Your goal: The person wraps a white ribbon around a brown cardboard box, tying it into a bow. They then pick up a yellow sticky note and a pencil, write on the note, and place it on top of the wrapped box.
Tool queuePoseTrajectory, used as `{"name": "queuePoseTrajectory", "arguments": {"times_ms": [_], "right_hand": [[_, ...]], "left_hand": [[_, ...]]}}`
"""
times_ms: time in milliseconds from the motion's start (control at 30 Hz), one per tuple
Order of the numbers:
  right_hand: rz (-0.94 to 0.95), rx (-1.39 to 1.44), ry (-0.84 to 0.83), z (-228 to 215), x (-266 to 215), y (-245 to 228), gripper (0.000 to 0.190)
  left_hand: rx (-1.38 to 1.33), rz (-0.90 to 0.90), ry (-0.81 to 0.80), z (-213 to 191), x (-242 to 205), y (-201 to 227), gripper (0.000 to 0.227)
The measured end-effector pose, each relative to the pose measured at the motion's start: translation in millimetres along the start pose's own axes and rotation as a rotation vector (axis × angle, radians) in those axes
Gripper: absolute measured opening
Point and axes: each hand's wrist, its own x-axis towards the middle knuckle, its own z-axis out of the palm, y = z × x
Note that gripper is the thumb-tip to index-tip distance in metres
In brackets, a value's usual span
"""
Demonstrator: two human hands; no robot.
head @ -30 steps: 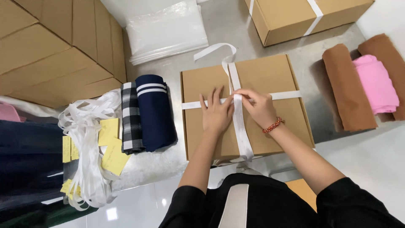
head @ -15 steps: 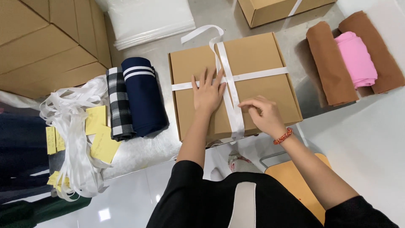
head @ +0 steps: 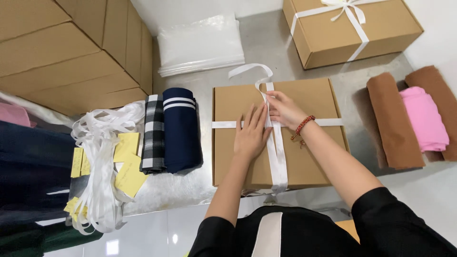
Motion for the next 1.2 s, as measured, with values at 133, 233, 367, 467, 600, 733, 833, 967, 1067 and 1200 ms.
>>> {"name": "queuePoseTrajectory", "arguments": {"times_ms": [133, 233, 367, 467, 600, 733, 833, 967, 1067, 1200], "right_hand": [[0.11, 0.328, -0.112, 14.0, 11.5, -42.6, 0.018], [0.154, 0.399, -0.153, -4.3, 63.7, -44.8, 0.01], [0.074, 0.255, -0.129, -14.1, 123.1, -89.3, 0.032], [-0.126, -0.141, 0.005, -8.7, 148.5, -144.0, 0.037], [-0.448, -1.143, 0.119, -9.3, 209.2, -204.4, 0.048], [-0.514, -1.185, 0.07, 28.7, 165.7, -233.5, 0.058], [-0.54, -1.197, -0.005, 19.5, 179.8, -199.4, 0.043], [-0.288, -1.121, 0.036, 7.6, 109.4, -163.4, 0.042], [-0.17, -0.83, 0.005, -14.4, 62.3, -130.3, 0.03], [-0.019, -0.579, -0.07, -44.6, -3.0, -84.5, 0.038]], "left_hand": [[-0.019, -0.021, -0.003, -0.7, 0.2, 1.7, 0.074], [-0.043, -0.05, -0.042, -8.1, 2.3, 4.0, 0.072], [-0.045, -0.083, -0.079, -0.8, 3.4, 0.4, 0.07], [-0.023, -0.072, -0.085, 0.1, 1.9, 1.1, 0.068], [-0.004, -0.036, 0.012, -4.9, 2.8, 4.0, 0.065], [-0.013, -0.043, 0.054, -3.7, 2.4, 4.1, 0.063], [-0.03, -0.077, -0.041, -5.3, 4.1, 4.1, 0.065], [-0.016, -0.069, -0.047, 1.7, 5.2, 1.4, 0.066], [0.038, -0.071, -0.081, -2.2, 8.7, 2.6, 0.067], [0.0, -0.172, -0.335, -12.3, 12.9, 6.1, 0.067]]}}
